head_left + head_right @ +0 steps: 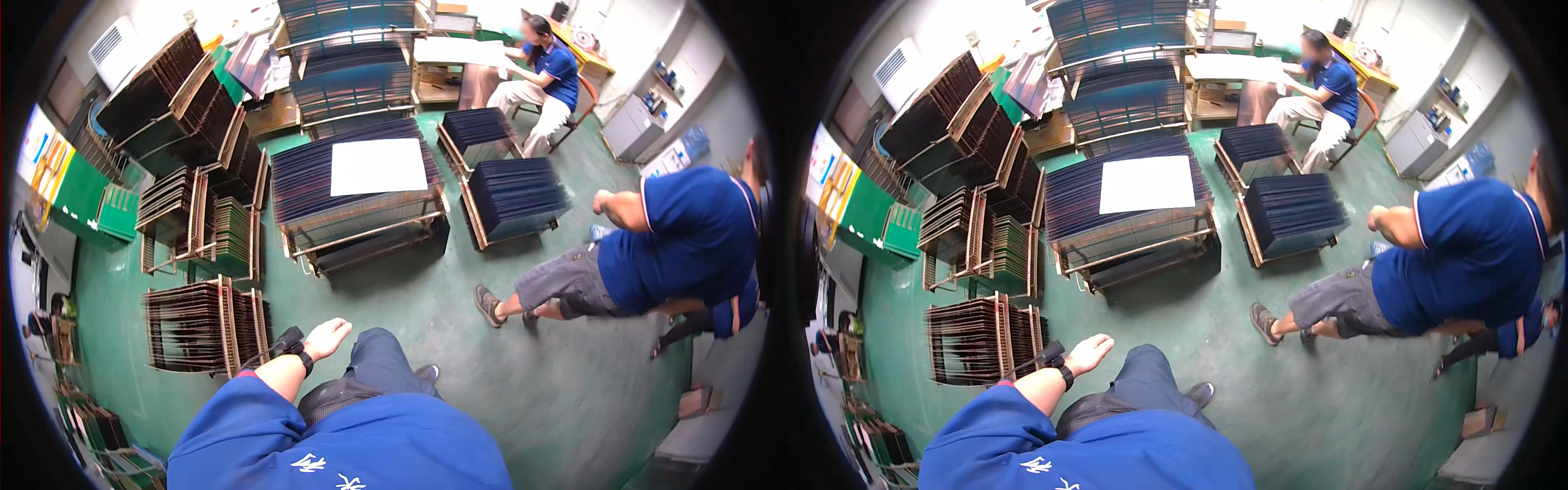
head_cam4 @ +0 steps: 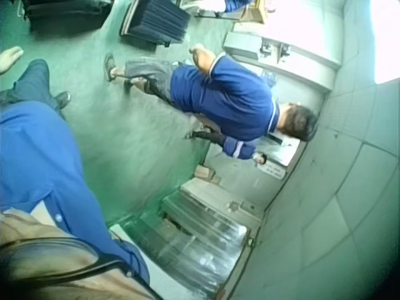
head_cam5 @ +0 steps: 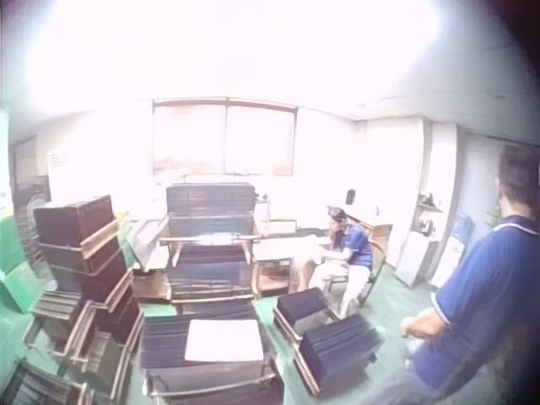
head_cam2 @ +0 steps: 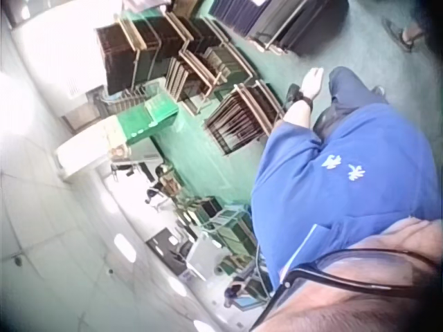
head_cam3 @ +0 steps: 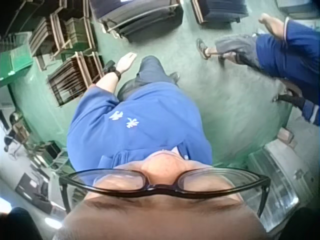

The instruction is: Manually picking up patterned industrial plates from a conveyor belt and loading them into vertical slots of a storage rack.

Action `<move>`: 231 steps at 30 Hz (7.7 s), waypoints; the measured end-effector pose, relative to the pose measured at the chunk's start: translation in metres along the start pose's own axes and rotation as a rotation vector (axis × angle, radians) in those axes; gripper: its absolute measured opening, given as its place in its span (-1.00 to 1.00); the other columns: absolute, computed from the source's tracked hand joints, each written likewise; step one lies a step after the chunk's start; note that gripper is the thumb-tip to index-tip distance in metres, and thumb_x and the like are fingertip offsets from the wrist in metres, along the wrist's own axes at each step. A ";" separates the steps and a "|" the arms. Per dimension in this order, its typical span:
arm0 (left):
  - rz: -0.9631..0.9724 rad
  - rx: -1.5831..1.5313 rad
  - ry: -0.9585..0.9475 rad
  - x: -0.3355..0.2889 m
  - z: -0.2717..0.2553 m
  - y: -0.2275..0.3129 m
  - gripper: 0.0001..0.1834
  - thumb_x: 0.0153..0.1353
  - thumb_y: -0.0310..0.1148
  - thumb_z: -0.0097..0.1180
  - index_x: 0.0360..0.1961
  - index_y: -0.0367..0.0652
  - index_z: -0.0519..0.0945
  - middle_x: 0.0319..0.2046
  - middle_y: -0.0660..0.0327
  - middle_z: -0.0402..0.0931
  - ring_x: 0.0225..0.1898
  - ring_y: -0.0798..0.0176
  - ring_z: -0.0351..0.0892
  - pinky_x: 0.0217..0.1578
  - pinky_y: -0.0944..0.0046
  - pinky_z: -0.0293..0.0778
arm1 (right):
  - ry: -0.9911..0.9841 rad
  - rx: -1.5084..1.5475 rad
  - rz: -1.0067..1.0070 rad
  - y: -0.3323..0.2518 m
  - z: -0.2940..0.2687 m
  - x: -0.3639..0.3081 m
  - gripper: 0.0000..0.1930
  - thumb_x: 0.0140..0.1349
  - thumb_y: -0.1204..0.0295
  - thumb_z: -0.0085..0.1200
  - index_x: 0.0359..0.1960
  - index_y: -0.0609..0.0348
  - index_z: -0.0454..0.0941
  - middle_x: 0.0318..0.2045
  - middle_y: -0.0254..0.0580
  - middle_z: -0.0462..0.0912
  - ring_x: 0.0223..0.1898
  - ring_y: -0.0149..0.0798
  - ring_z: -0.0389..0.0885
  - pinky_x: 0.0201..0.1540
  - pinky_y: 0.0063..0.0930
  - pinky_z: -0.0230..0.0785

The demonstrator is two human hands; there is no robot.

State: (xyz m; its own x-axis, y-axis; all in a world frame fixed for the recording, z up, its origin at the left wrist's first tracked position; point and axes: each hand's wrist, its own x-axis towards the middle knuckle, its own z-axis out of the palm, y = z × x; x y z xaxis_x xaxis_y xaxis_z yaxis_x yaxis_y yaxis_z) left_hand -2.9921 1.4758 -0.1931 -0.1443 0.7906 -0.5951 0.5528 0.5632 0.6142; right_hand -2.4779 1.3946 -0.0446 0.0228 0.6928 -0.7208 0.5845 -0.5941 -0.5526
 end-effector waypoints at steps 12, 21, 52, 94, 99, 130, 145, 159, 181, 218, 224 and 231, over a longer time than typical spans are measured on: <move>0.108 0.127 -0.090 0.129 -0.054 0.051 -0.38 0.40 0.09 -0.09 0.10 -0.29 0.57 0.05 -0.14 0.60 0.14 -0.13 0.55 0.17 0.03 0.42 | 0.088 0.058 0.178 -0.066 -0.007 0.009 -0.64 0.46 0.22 -0.02 0.01 0.28 0.61 -0.14 -0.09 0.71 -0.10 -0.04 0.64 -0.04 -0.21 0.49; 0.168 0.179 -0.202 0.222 -0.086 0.113 -0.41 0.38 0.08 -0.05 0.13 -0.23 0.57 0.05 -0.09 0.61 0.14 -0.07 0.57 0.16 0.06 0.43 | 0.150 0.122 0.247 -0.119 0.022 -0.006 -0.63 0.47 0.23 -0.01 0.05 0.29 0.60 -0.12 -0.10 0.71 -0.08 -0.05 0.64 -0.01 -0.23 0.48; 0.735 0.695 -0.669 0.130 0.243 0.431 -0.52 0.34 -0.09 0.13 0.09 -0.25 0.59 0.04 -0.12 0.61 0.14 -0.12 0.54 0.13 0.07 0.43 | 0.545 0.086 -0.222 0.163 -0.135 0.038 -0.83 0.29 0.39 -0.10 -0.19 0.08 0.54 -0.25 -0.09 0.67 -0.17 0.06 0.63 -0.14 -0.07 0.47; 1.415 1.325 -1.259 0.249 0.965 0.842 -0.62 0.30 -0.05 0.19 0.03 0.00 0.59 -0.31 -0.02 0.66 -0.29 -0.02 0.64 -0.31 -0.03 0.51 | 2.128 -0.487 1.159 0.291 -0.487 -0.266 -0.29 0.44 -0.08 -0.37 0.37 0.25 0.28 0.40 0.28 0.23 0.42 0.24 0.18 0.45 0.10 -0.07; 1.451 1.788 -1.279 0.084 1.148 0.905 -0.45 0.21 0.15 0.04 -0.16 -0.15 0.66 -0.13 -0.15 0.65 0.02 -0.25 0.60 0.00 -0.09 0.51 | 2.353 -0.355 1.317 0.304 -0.490 -0.281 -0.37 0.43 -0.04 -0.27 0.27 0.22 0.42 0.32 0.16 0.39 0.36 0.11 0.33 0.39 -0.10 0.12; 1.290 1.651 -1.018 -0.181 1.700 1.156 -0.58 0.37 -0.09 -0.04 0.00 -0.15 0.66 -0.02 -0.05 0.65 0.07 -0.12 0.61 0.07 -0.01 0.53 | 0.971 1.130 1.038 0.976 -0.602 -0.149 -0.53 0.32 0.19 0.14 0.18 0.16 0.52 0.03 0.12 0.65 -0.07 0.06 0.65 -0.11 -0.06 0.49; 1.208 1.321 -1.149 -0.396 1.783 1.059 -0.48 0.27 0.04 0.01 0.12 -0.04 0.56 -0.04 -0.04 0.64 0.06 -0.15 0.60 0.08 -0.04 0.47 | 1.064 0.472 0.903 1.476 -0.980 -0.428 -0.48 0.44 0.14 -0.10 0.35 0.10 0.39 0.33 0.13 0.40 0.31 0.15 0.35 0.36 -0.01 0.19; 1.803 1.781 -1.290 -0.651 2.160 1.170 -0.43 0.28 0.03 0.06 0.18 -0.10 0.52 0.06 -0.05 0.58 0.12 -0.17 0.54 0.08 -0.18 0.47 | 1.038 1.023 1.246 1.540 -0.949 -0.449 -0.70 0.33 0.25 0.03 -0.13 0.25 0.60 -0.17 0.00 0.68 -0.11 0.05 0.63 0.00 -0.14 0.46; 2.894 0.255 -1.726 -1.335 2.437 1.070 -0.61 0.09 -0.36 0.24 -0.02 -0.14 0.56 0.02 0.12 0.56 0.14 -0.02 0.50 0.23 -0.03 0.34 | 1.434 -0.377 0.670 1.847 -1.230 -0.752 -0.58 0.08 0.44 0.13 0.03 0.23 0.55 0.14 -0.02 0.54 0.28 0.03 0.40 0.34 0.00 0.25; 1.754 1.924 -1.707 -1.622 2.863 0.795 -0.40 0.28 0.09 0.12 0.15 -0.15 0.52 0.03 -0.06 0.60 0.05 -0.16 0.58 0.04 -0.08 0.47 | 1.471 1.187 1.124 2.386 -0.866 -1.075 -0.57 0.22 0.24 0.15 0.00 0.33 0.60 -0.11 0.10 0.72 -0.06 0.04 0.71 0.03 -0.21 0.54; 1.599 1.923 -2.189 -1.668 2.925 0.693 -0.53 0.28 0.02 0.05 0.04 -0.09 0.56 -0.10 -0.05 0.65 -0.03 -0.13 0.62 -0.03 -0.06 0.49 | 1.490 1.147 1.149 2.449 -0.910 -1.164 -0.61 0.25 0.27 0.15 0.03 0.24 0.60 -0.14 0.07 0.73 -0.07 -0.03 0.72 -0.01 -0.25 0.56; 1.370 2.290 -2.338 -1.814 3.015 0.628 -0.50 0.28 0.04 0.04 0.10 -0.02 0.60 -0.07 0.00 0.67 0.00 -0.06 0.63 0.04 0.02 0.51 | 1.218 1.413 1.140 2.450 -0.876 -1.159 -0.62 0.37 0.19 0.02 0.10 0.09 0.58 0.06 0.03 0.62 -0.01 0.24 0.56 -0.04 0.08 0.47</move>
State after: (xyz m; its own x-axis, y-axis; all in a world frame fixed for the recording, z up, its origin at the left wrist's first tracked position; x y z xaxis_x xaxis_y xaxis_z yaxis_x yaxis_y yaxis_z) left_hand 0.0913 -0.3287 -0.2905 -0.3392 -0.6923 -0.6370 -0.5614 -0.3943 0.7275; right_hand -0.3623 -0.5061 -0.1969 0.5203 -0.5650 -0.6404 -0.8479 -0.2522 -0.4664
